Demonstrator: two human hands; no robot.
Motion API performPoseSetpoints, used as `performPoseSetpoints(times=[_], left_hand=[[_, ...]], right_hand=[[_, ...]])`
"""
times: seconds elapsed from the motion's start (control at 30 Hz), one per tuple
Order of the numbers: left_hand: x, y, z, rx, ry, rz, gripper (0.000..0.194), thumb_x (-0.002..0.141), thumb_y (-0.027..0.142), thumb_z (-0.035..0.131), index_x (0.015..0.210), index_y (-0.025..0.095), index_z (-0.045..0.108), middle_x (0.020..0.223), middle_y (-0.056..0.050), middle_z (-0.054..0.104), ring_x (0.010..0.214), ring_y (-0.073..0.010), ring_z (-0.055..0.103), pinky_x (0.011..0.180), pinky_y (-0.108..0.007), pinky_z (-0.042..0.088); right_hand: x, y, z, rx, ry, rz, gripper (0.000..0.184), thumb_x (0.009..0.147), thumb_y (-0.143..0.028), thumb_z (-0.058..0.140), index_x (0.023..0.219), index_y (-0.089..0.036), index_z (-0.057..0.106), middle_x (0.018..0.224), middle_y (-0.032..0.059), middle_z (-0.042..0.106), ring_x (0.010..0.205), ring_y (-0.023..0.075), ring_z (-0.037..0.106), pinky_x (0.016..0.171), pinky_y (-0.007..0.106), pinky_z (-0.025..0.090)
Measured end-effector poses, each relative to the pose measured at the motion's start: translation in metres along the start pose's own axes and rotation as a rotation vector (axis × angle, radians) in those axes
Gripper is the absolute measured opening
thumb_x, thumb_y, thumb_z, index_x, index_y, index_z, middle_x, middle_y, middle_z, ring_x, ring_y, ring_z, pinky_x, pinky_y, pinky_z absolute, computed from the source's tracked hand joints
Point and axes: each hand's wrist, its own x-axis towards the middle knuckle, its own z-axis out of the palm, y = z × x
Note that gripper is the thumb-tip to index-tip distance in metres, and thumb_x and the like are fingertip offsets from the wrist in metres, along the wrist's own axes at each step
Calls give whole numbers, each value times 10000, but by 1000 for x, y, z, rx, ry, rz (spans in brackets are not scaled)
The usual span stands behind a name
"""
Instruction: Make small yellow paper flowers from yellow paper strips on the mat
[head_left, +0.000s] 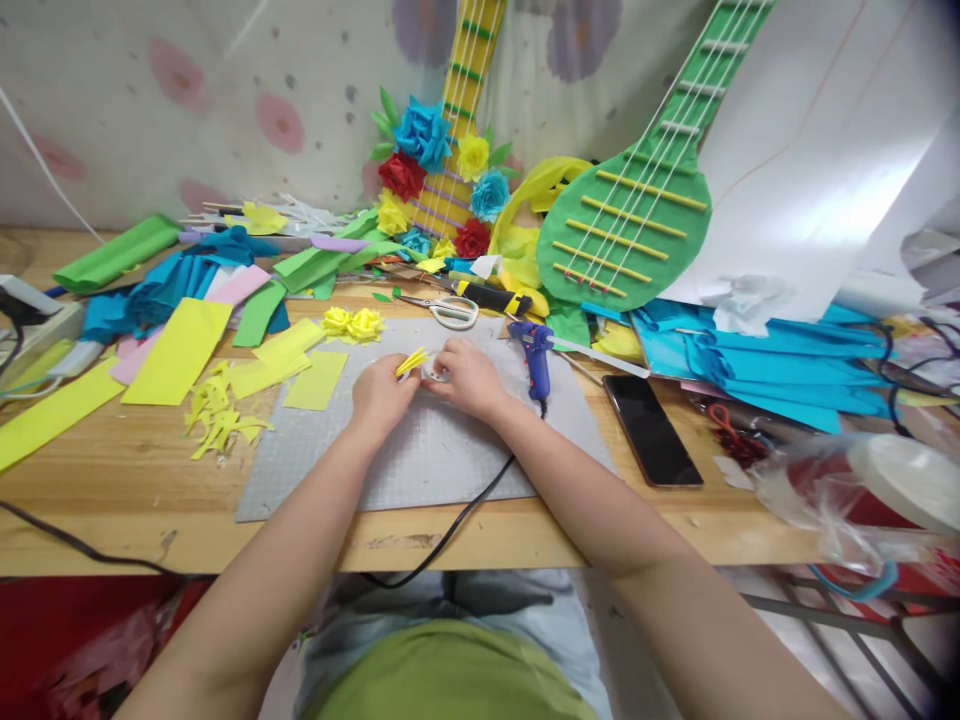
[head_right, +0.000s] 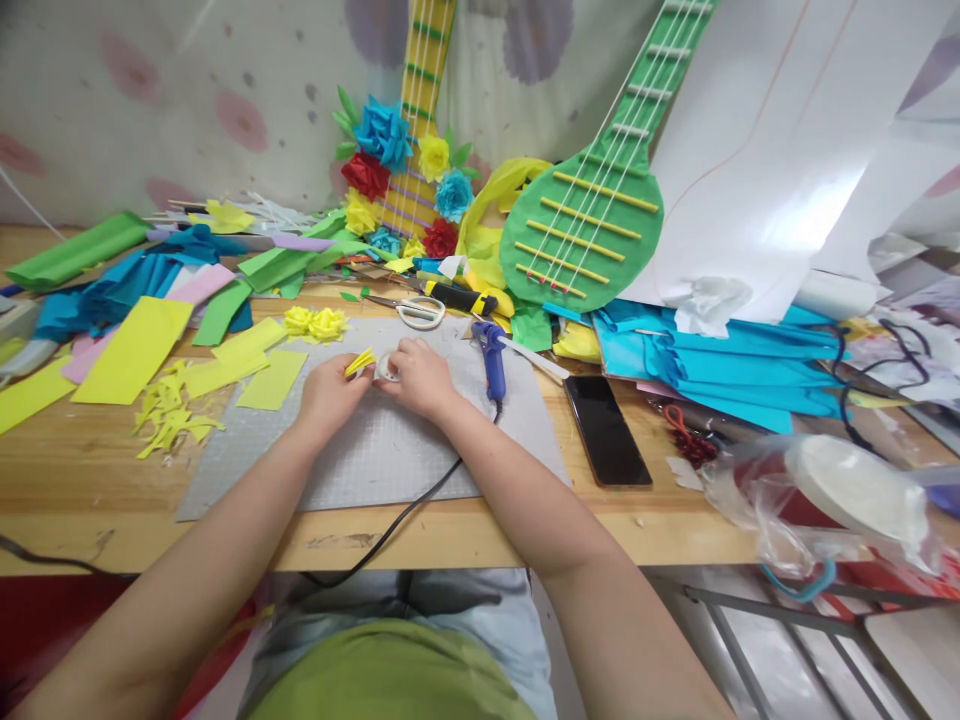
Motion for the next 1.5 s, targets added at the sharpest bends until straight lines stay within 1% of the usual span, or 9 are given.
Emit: performPoseSetpoints(times=[0.1, 0.2, 0.3, 0.43, 0.63, 0.9, 1.0, 1.2, 1.5], left_hand=[[1, 0, 1, 86, 19, 31, 226, 775, 314, 456, 822, 196, 643, 850, -55, 665, 749, -179, 571, 588, -262, 307], [1, -1, 1, 92, 25, 49, 211, 762, 310, 463, 803, 197, 636, 842, -51, 658, 748, -176, 564, 586, -261, 302], [2, -2, 0, 20, 29, 37, 214, 756, 311, 462, 779, 190, 637, 781, -34, 645, 695, -157, 543, 577, -251, 303], [4, -5, 0, -116, 27, -34, 270, 760, 354, 456, 761, 170, 654, 657, -15, 611, 591, -136, 499, 548, -240, 304], [5, -11, 4, -267, 0, 5, 310, 744, 357, 478, 876, 166, 684, 761, -34, 670, 666, -149, 552, 622, -234, 370], [3, -6, 0, -94, -75, 3, 293, 751, 338, 466, 860, 185, 690, 752, -34, 669, 669, -155, 549, 571, -233, 325], [3, -4, 0, -52, -68, 5, 288, 755, 334, 466, 883, 199, 686, 798, -40, 679, 681, -158, 556, 576, -235, 324], [3, -4, 1, -112, -53, -6, 289, 756, 344, 469, 882, 188, 677, 778, -37, 677, 659, -155, 555, 574, -236, 326], [4, -5, 1, 18, -57, 26, 264, 768, 353, 458, 814, 197, 666, 772, -43, 669, 662, -160, 551, 543, -246, 281]], right_hand=[[0, 0, 1, -23, -6, -8, 247, 770, -419, 584, 745, -174, 604, 868, 46, 546, 856, 161, 475, 653, 262, 314], [-1, -1, 0, -36, -11, -18, 243, 772, -416, 579, 738, -176, 601, 860, 40, 549, 849, 157, 480, 642, 262, 307], [-1, -1, -2, -33, -16, -13, 265, 778, -436, 567, 734, -177, 600, 849, 40, 550, 846, 155, 482, 645, 262, 302], [-1, 1, -4, -12, -12, 14, 306, 773, -476, 564, 730, -175, 596, 852, 40, 550, 846, 153, 485, 655, 258, 302], [-1, 1, -4, -15, -22, 0, 309, 776, -477, 558, 740, -172, 597, 864, 44, 548, 853, 153, 479, 669, 258, 302], [-2, -1, -4, -62, -37, -29, 263, 773, -440, 571, 744, -180, 594, 871, 44, 554, 865, 164, 485, 659, 267, 308], [-2, -1, -6, -60, -33, -28, 250, 773, -429, 575, 753, -181, 597, 882, 48, 555, 873, 167, 486, 664, 271, 315], [-2, 0, -6, -57, -51, -37, 270, 770, -447, 577, 749, -178, 597, 869, 44, 553, 869, 169, 484, 655, 272, 312], [-2, 0, -7, -95, -60, -53, 277, 766, -455, 581, 756, -179, 604, 876, 49, 555, 876, 172, 483, 638, 273, 309]])
